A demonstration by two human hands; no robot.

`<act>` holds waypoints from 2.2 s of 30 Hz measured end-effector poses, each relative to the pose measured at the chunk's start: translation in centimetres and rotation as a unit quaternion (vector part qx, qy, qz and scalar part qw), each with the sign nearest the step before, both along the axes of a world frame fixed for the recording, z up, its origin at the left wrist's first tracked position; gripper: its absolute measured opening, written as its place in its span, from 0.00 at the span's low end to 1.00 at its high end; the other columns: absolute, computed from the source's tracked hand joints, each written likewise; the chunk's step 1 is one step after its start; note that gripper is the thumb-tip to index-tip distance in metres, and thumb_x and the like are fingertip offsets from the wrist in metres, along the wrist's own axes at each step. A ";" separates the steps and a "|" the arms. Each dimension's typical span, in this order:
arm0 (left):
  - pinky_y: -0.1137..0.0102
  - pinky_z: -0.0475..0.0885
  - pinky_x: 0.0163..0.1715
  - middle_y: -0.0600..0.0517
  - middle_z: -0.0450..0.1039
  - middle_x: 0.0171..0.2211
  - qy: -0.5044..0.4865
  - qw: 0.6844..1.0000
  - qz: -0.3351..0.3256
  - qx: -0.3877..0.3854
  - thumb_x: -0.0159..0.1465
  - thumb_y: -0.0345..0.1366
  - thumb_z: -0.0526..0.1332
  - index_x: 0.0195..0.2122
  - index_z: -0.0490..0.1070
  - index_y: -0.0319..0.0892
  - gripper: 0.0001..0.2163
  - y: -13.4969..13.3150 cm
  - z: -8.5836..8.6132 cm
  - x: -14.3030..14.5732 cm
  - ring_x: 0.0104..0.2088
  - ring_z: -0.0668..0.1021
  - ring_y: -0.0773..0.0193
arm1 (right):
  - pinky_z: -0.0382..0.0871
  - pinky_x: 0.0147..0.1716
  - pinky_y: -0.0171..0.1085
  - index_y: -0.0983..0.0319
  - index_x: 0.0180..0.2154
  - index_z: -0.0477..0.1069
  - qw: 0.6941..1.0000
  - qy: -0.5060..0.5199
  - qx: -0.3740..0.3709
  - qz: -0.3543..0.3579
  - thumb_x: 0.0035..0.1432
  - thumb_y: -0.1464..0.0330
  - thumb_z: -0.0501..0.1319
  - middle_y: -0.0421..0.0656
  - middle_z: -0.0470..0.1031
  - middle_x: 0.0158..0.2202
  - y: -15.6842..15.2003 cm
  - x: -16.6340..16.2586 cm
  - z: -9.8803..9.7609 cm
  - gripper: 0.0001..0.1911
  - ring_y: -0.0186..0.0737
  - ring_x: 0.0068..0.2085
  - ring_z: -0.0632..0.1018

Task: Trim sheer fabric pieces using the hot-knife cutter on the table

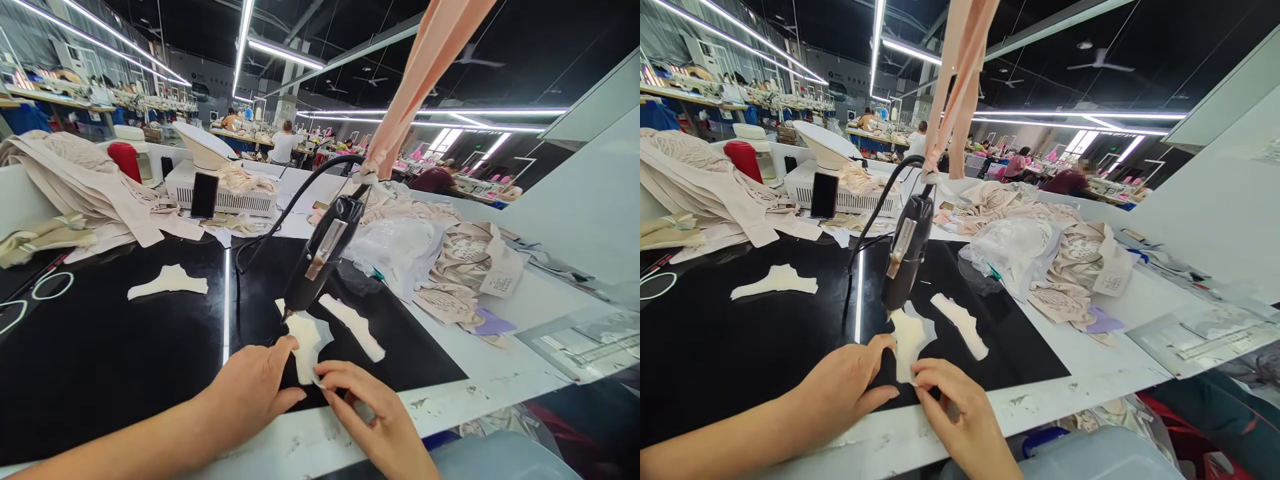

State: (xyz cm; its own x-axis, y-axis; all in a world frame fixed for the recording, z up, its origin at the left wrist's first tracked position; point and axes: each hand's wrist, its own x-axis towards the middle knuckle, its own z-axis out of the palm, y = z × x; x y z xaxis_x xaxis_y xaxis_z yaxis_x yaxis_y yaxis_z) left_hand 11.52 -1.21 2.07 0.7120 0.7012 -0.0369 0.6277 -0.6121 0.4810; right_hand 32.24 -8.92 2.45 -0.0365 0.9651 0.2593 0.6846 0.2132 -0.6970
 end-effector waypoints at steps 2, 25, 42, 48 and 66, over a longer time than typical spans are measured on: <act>0.63 0.76 0.39 0.50 0.79 0.38 0.003 1.000 -0.013 0.016 0.67 0.44 0.65 0.66 0.55 0.44 0.30 0.2 -0.2 0.0 0.39 0.83 0.53 | 0.79 0.37 0.34 0.54 0.37 0.79 0.998 -0.047 0.009 0.039 0.64 0.68 0.60 0.45 0.83 0.45 -0.3 0.4 0.0 0.09 0.43 0.44 0.83; 0.75 0.72 0.30 0.55 0.80 0.33 0.037 0.997 -0.057 -0.028 0.66 0.36 0.65 0.64 0.62 0.49 0.25 0.9 2.7 -0.9 0.32 0.84 0.61 | 0.82 0.39 0.38 0.53 0.37 0.80 0.985 0.098 0.141 -0.025 0.63 0.68 0.63 0.46 0.84 0.38 -2.2 -0.3 2.2 0.06 0.45 0.40 0.84; 0.73 0.68 0.33 0.57 0.73 0.26 -0.385 0.749 0.125 -0.525 0.55 0.43 0.74 0.33 0.75 0.39 0.15 1.4 1.5 -8.1 0.27 0.71 0.72 | 0.80 0.34 0.35 0.54 0.39 0.78 0.948 0.309 0.023 0.068 0.64 0.64 0.64 0.46 0.82 0.43 1.9 -7.4 -0.2 0.04 0.39 0.33 0.82; 0.73 0.66 0.30 0.56 0.72 0.26 -0.328 0.793 0.173 -0.483 0.53 0.45 0.74 0.31 0.75 0.38 0.16 2.1 2.3 -11.3 0.26 0.69 0.71 | 0.71 0.22 0.34 0.56 0.49 0.74 0.860 0.481 -0.170 0.021 0.64 0.51 0.62 0.53 0.79 0.48 2.8 -10.3 0.3 0.20 0.43 0.36 0.78; 0.74 0.48 0.23 0.60 0.58 0.23 -0.239 0.850 0.230 -0.409 0.61 0.45 0.66 0.33 0.72 0.42 0.12 2.7 2.8 -15.7 0.24 0.55 0.71 | 0.47 0.19 0.31 0.60 0.30 0.71 0.893 0.297 -0.328 0.083 0.56 0.58 0.64 0.31 0.54 0.20 5.4 -13.6 0.8 0.12 0.26 0.20 0.54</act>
State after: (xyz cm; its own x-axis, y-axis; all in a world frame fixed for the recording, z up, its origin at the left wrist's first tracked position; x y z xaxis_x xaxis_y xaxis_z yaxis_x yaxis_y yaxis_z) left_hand -4.16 1.53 4.83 0.4401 0.7884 -0.4298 0.3239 0.3070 0.8949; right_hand 18.63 -3.50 3.21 -0.2382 0.9103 -0.3386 0.1489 -0.3103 -0.9389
